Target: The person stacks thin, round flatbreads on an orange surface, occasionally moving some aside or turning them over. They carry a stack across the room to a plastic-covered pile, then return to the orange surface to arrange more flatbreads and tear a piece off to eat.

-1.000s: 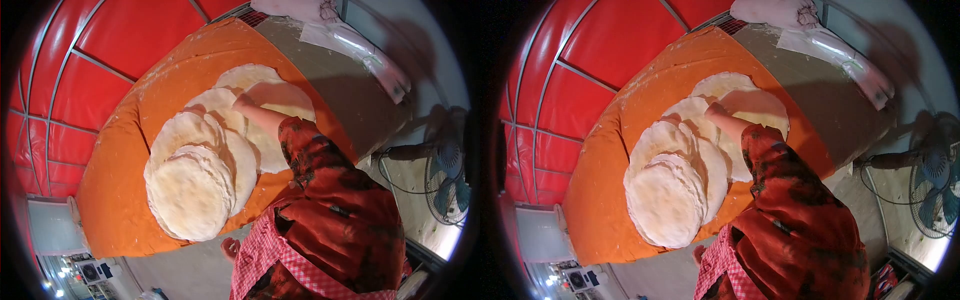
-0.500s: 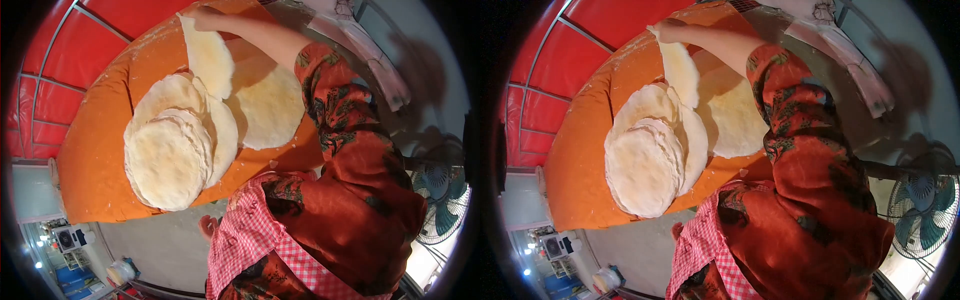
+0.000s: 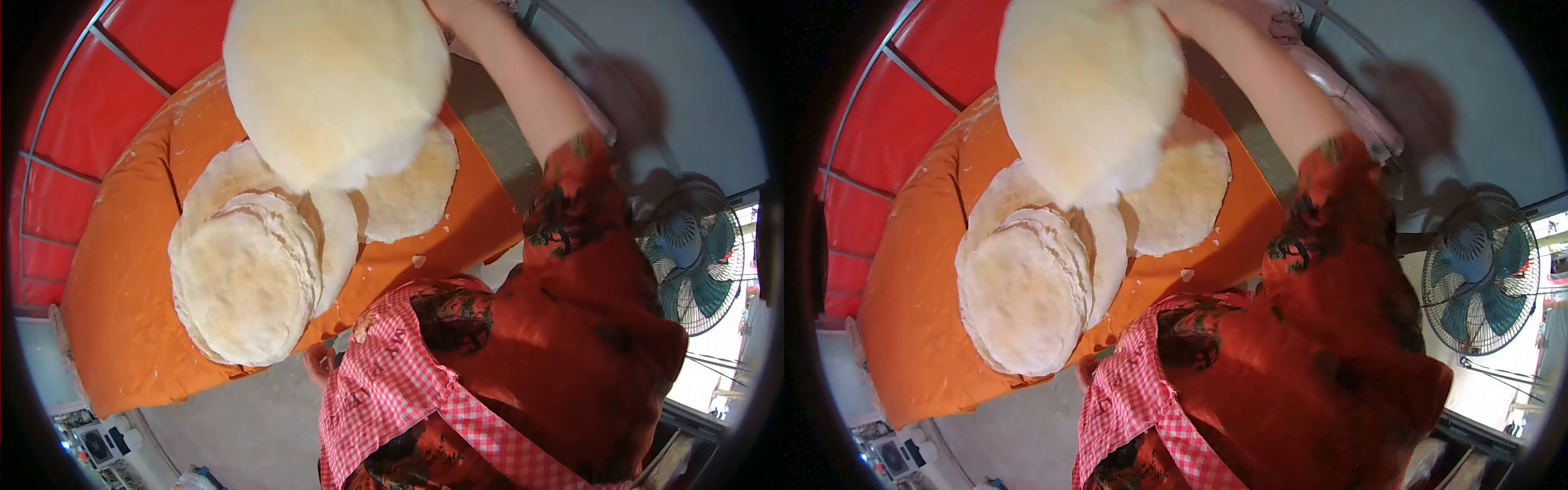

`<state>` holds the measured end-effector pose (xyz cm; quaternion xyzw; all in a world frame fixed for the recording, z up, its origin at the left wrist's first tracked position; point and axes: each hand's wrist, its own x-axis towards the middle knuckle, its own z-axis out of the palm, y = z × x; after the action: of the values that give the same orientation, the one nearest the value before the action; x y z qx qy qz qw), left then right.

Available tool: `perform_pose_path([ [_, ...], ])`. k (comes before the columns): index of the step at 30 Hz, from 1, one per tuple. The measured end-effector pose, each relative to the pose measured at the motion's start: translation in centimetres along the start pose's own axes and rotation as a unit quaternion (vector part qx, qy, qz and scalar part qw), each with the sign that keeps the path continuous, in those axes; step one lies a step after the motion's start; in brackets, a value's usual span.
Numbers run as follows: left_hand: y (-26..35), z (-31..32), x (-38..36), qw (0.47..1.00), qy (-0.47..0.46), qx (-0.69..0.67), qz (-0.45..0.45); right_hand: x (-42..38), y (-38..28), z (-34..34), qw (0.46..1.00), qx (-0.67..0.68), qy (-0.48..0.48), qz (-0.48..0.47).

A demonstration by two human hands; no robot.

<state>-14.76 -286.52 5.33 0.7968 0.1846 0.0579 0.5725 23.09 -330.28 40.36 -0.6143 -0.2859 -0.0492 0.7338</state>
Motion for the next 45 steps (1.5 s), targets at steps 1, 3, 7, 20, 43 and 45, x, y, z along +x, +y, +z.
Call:
perform_pose_path([
  [1, -1.4, -0.1, 0.1, 1.0, 0.004, 0.006, 0.016, -2.2, 3.6, -3.3, 0.997, -0.012, 0.016, 0.07],
  [3, -4.2, 0.0, 0.5, 0.999, 0.018, 0.015, 0.046, -8.9, 11.1, -6.5, 0.978, -0.012, 0.062, 0.201],
  [7, -1.5, -0.5, 1.5, 0.999, -0.037, 0.015, 0.003, -21.8, 26.1, -9.2, 0.892, -0.25, 0.173, 0.333],
  [20, 4.1, 0.1, 2.1, 0.981, -0.116, 0.137, 0.073, -22.3, 23.5, -9.2, 0.689, -0.527, 0.222, 0.445],
  [43, -2.4, -0.1, 3.9, 0.992, -0.103, -0.06, -0.044, -24.0, 21.6, -2.9, 0.799, 0.148, 0.372, 0.448],
  [45, -2.2, -0.3, 3.6, 0.992, -0.095, -0.068, -0.047, -24.8, 22.8, -4.1, 0.799, 0.102, 0.346, 0.482],
])
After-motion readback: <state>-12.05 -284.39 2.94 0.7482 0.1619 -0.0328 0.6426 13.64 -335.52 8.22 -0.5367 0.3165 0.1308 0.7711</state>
